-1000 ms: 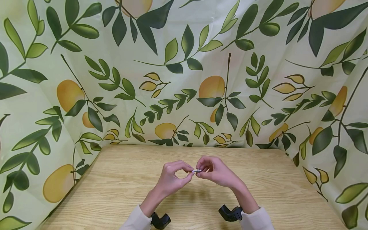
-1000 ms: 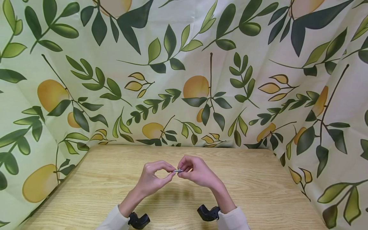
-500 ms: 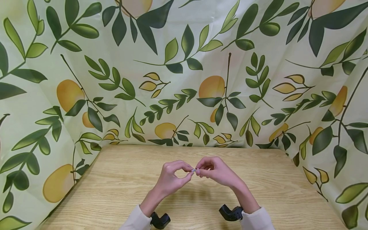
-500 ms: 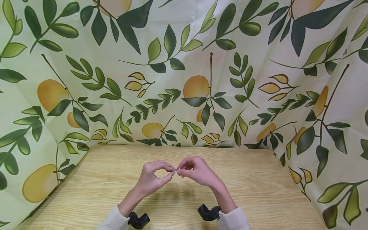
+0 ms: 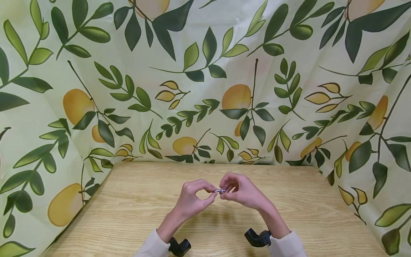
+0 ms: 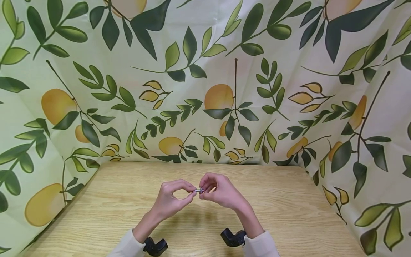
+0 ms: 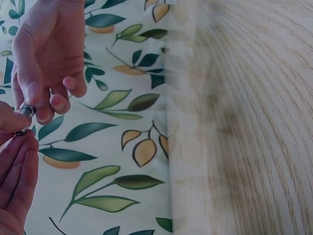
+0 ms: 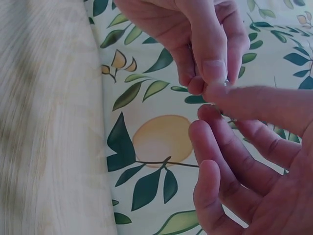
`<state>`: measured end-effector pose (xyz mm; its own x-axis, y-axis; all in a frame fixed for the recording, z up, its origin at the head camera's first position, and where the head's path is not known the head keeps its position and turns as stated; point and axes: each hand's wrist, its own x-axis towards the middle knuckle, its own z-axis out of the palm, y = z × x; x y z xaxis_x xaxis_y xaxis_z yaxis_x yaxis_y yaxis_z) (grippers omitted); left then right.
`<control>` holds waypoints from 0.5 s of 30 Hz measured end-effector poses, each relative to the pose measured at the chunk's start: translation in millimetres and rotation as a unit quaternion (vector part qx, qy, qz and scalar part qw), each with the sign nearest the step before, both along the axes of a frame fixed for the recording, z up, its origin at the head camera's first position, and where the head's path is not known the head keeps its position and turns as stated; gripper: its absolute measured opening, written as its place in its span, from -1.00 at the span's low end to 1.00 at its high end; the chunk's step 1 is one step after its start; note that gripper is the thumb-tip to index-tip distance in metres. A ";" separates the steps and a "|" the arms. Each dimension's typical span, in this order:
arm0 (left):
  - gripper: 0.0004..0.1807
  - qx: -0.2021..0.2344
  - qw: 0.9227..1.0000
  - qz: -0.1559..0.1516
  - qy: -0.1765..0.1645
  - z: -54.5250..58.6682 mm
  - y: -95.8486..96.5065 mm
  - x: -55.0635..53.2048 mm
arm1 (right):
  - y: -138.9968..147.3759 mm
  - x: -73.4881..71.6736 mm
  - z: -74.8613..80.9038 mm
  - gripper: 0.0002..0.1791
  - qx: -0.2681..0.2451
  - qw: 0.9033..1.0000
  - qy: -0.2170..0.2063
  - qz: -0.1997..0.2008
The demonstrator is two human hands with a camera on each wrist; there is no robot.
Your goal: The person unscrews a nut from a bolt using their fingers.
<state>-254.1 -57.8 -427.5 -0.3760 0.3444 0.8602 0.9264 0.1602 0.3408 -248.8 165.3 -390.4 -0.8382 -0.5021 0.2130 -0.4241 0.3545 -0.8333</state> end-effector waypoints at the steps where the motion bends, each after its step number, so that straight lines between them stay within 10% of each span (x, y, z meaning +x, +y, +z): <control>1: -0.82 0.000 1.000 0.000 0.001 0.0 0.0 -0.1 | 0.1 0.2 0.4 -0.76 0.004 1.000 0.000 -0.005; 15: -0.78 -0.003 1.000 0.008 0.000 1.5 0.3 1.6 | -0.2 -1.1 1.2 -0.89 0.025 1.000 -0.006 0.003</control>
